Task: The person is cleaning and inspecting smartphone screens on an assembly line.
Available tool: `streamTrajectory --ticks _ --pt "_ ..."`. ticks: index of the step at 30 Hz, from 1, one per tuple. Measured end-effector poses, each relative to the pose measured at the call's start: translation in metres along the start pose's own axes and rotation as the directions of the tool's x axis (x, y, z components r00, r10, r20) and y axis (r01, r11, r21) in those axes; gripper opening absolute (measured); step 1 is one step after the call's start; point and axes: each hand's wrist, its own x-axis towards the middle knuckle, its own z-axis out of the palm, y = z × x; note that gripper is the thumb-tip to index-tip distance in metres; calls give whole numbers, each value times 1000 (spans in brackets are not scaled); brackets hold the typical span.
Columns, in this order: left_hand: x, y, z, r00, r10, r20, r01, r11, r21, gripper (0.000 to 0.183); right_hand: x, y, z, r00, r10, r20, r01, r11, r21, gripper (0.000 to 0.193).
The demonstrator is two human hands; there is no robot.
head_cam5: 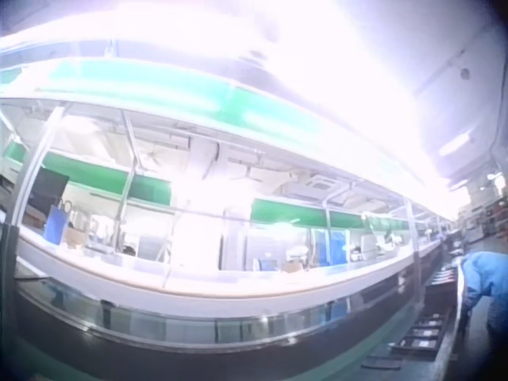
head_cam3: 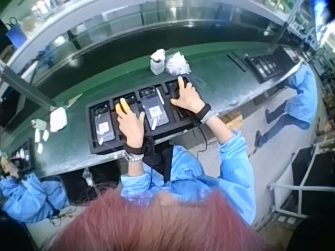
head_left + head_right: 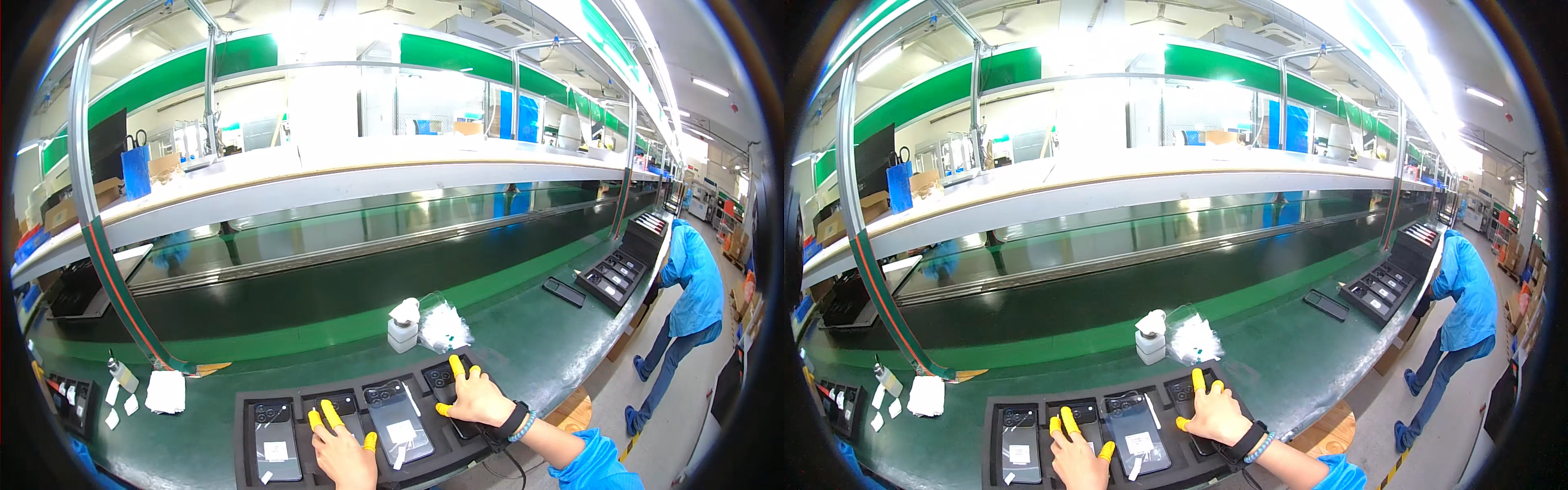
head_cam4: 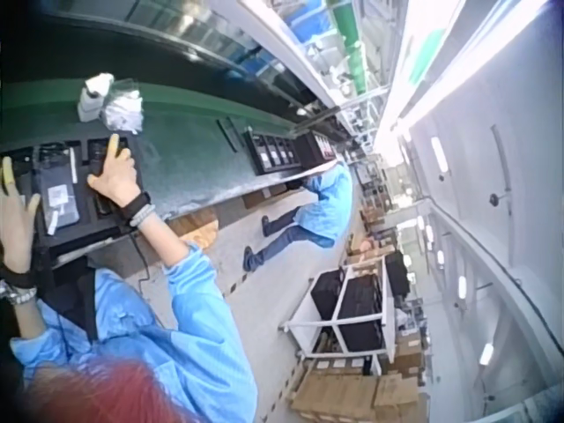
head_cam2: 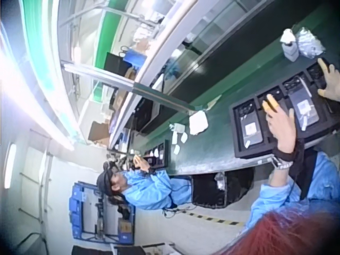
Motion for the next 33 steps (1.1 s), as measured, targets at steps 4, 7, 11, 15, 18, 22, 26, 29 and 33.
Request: streamTrajectory --ticks 4,7,11,15,18,22,26,29,33 --pt "-1 -2 -1 997 -60 46 61 998 -18 94 1 8 3 999 -3 -48 7 997 74 105" --pt "6 -6 3 988 -113 109 110 993 31 62 2 10 2 998 -10 -59 18 991 135 105" --pt "2 -1 -11 997 -63 32 65 996 -67 99 -6 -4 1 1000 -22 -17 21 998 -52 102" --pt "3 -8 -13 997 -75 4 75 991 -107 99 -8 -13 12 998 51 -30 -53 996 -78 88" --pt "7 -10 -19 998 -57 -26 52 983 -177 99 -9 -11 1 996 13 -92 -16 999 -32 70" --pt "7 -12 -12 999 26 24 -24 997 -68 99 -6 6 5 994 25 -107 -26 1000 -10 80" --pt "-4 -15 -7 997 -73 29 74 997 -15 98 -4 8 6 992 -4 -126 12 998 57 86" --pt "-8 -16 -5 998 -58 4 58 998 -20 97 -17 3 -12 985 -40 -169 78 972 223 96" --pt "-6 -11 -11 998 -58 14 58 998 -28 94 -6 4 -14 961 55 -272 28 956 292 97"
